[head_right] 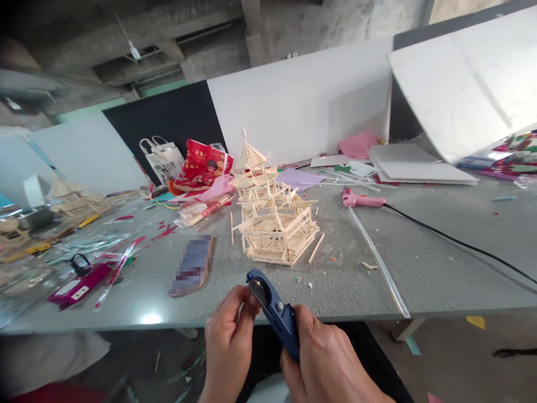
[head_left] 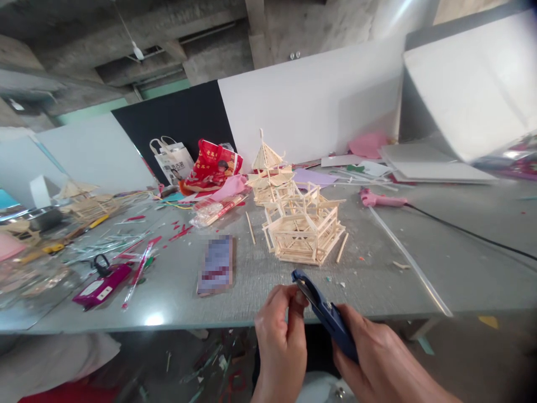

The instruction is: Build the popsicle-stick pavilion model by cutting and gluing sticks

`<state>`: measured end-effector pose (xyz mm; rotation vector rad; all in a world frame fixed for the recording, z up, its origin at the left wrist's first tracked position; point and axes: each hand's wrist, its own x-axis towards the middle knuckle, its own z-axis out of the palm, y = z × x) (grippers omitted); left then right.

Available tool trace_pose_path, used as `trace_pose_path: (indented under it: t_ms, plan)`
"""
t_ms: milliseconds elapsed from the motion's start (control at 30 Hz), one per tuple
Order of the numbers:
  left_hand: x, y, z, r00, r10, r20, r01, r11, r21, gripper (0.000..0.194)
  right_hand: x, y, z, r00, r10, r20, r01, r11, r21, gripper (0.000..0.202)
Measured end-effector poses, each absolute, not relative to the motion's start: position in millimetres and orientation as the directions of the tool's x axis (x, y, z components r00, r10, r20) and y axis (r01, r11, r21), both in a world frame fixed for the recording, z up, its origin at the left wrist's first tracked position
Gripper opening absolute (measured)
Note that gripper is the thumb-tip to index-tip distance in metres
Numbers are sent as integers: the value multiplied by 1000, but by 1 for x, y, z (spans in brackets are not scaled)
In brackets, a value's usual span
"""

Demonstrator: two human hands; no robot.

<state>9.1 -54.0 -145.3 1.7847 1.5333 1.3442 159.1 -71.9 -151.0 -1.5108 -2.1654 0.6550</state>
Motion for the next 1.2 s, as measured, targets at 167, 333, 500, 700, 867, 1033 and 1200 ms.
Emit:
trace_pose_path:
  t_ms: [167, 333, 500, 700, 867, 1033, 1200]
  plan:
    - [11, -56, -144, -119, 898, 423, 557, -292, 778, 14, 156, -71, -154, -320, 945, 74, 721, 293, -628, 14]
    - [9, -57, -144, -121, 885, 449, 603, -294, 742, 14, 157, -69, -153, -325, 945, 41, 729, 278, -625, 12]
    - [9, -59, -142, -110, 894, 434, 614, -283, 737, 16, 161, -68, -159, -318, 947, 47, 748, 281, -602, 12]
    - [3, -59, -122, -26, 958, 285, 480, -238, 844, 20, 159, -74, -135, -325, 946, 5, 633, 221, -742, 11]
    - [-6, -53, -110, 180, 983, 43, 154, -71, 986, 26, 182, -84, -124, -240, 928, -284, 403, -171, -899, 41]
    - [-4, -48, -110, 195, 980, 41, -20, -37, 999, 25, 212, -73, -129, -191, 963, -190, 328, -120, -937, 56]
    - [2, -45, -108, 130, 989, 74, 24, -78, 997, 23, 208, -73, -121, -186, 945, -268, 112, -250, -962, 52]
